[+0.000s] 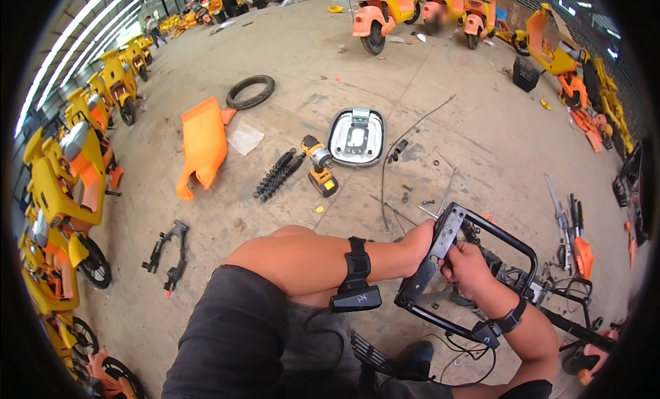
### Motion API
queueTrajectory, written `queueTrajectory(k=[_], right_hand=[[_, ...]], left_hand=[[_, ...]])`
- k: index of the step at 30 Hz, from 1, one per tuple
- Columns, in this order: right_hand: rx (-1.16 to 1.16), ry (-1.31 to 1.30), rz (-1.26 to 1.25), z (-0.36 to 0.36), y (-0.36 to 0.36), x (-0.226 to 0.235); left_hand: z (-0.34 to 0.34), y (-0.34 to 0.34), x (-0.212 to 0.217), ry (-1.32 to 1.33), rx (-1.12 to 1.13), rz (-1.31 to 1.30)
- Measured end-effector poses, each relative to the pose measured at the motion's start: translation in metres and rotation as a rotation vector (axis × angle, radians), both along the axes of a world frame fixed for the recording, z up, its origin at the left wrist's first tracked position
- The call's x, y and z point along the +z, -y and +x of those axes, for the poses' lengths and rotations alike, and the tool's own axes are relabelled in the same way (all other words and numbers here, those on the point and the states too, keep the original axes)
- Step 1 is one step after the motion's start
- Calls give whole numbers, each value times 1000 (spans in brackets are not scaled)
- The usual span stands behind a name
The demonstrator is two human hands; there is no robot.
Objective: The person assembles a scooter frame by hand, inserting and tightening small fasteners into the frame's mounting points. The person repeatedly adjusts the frame and uses fingers to secure components while other scooters and parts are visible in the background.
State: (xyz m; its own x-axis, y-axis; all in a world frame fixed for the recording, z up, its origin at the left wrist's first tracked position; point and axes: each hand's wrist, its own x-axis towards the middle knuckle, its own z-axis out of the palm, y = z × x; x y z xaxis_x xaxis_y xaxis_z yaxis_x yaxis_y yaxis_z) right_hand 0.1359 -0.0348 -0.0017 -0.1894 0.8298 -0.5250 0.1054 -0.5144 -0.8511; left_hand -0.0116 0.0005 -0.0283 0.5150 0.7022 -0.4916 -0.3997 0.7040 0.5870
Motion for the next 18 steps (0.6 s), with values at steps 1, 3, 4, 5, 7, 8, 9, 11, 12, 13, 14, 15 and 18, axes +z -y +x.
queueTrajectory(k=[1,3,4,5,7,8,9,11,12,13,14,15,18], right_hand=[[-9,-1,-14,-3,-1,-2],[4,64,-15,-3,-1,3],[4,88,-16,-3,1,5],[-18,83,-23,-4,1,9],[17,106,-104,-18,-1,23],[16,132,-142,-16,1,32],[-18,55,-179,-10,0,23],[-93,-11,-189,-10,2,22],[-112,-17,-191,-12,3,26],[-127,-18,-203,-13,3,26],[-142,-17,-215,-11,3,26],[-157,-17,-228,-12,3,25],[-182,-47,-252,-12,2,24]], left_hand=[[-2,1,2,0,-21,-24],[-1,3,7,-5,-12,-3],[-2,4,7,-15,-14,6],[-4,4,4,-44,-4,0],[-6,0,-7,-88,10,-7],[-2,1,2,-94,0,-6],[-2,2,10,-81,-31,-36],[1,-1,0,-36,-46,-12],[6,-3,-7,-32,-34,10],[5,-2,-4,-54,-34,5],[4,-2,-1,-76,-33,-1],[2,-1,2,-98,-34,-7],[1,-3,4,-143,-26,-51]])
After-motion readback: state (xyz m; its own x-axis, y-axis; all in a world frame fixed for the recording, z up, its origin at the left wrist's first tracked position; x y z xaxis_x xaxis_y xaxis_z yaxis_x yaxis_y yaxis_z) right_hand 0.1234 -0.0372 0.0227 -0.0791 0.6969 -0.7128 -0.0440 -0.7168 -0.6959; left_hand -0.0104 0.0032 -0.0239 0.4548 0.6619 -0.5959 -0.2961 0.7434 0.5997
